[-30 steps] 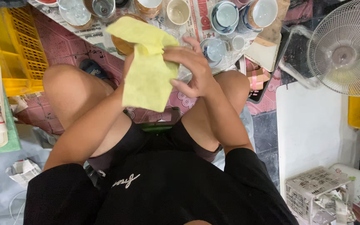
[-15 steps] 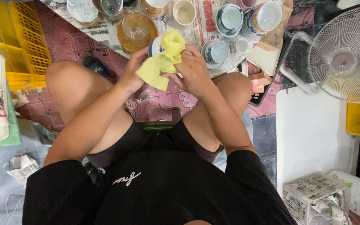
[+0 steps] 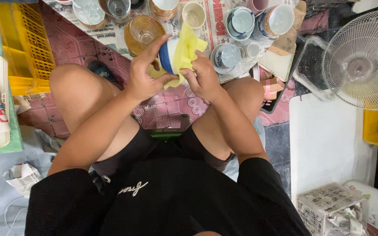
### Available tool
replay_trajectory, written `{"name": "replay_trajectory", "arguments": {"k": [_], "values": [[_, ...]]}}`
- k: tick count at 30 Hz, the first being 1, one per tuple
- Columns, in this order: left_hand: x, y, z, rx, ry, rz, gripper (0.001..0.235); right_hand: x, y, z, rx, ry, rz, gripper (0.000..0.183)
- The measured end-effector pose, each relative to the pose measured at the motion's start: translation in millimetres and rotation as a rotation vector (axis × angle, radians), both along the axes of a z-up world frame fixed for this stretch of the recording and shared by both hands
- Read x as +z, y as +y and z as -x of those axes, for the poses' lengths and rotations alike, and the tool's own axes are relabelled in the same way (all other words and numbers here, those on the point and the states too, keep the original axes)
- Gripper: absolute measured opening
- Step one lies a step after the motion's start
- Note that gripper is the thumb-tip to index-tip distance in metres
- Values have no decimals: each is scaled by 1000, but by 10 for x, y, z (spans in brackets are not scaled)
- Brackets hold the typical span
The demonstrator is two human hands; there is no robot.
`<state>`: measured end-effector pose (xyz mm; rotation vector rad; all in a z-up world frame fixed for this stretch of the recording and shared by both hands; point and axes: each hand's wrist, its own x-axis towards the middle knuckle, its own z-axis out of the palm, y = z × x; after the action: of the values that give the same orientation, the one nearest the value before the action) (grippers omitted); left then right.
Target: The person wipes various ceramic and glass items, including cups, bowls, and a small pitcher, using a yellow cloth. They handle each item individually, wiping the exterior and interior surfaces before placing them back on the table.
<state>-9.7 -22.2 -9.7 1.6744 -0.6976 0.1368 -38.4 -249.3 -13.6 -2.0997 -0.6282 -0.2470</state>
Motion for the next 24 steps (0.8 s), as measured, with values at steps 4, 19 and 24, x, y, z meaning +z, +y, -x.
{"name": "replay_trajectory", "arguments": {"k": [4,19,24], "values": [[21,0,-29,101,-382,-104,88,-79,-35,18,17,131,-185,9],[-250,108,-177,-217,424,224,61,91,141,61,-2,73,-194,18],[-396,117,-173,-290,512,318,55,143,183,7,53,-97,-55,32]]}}
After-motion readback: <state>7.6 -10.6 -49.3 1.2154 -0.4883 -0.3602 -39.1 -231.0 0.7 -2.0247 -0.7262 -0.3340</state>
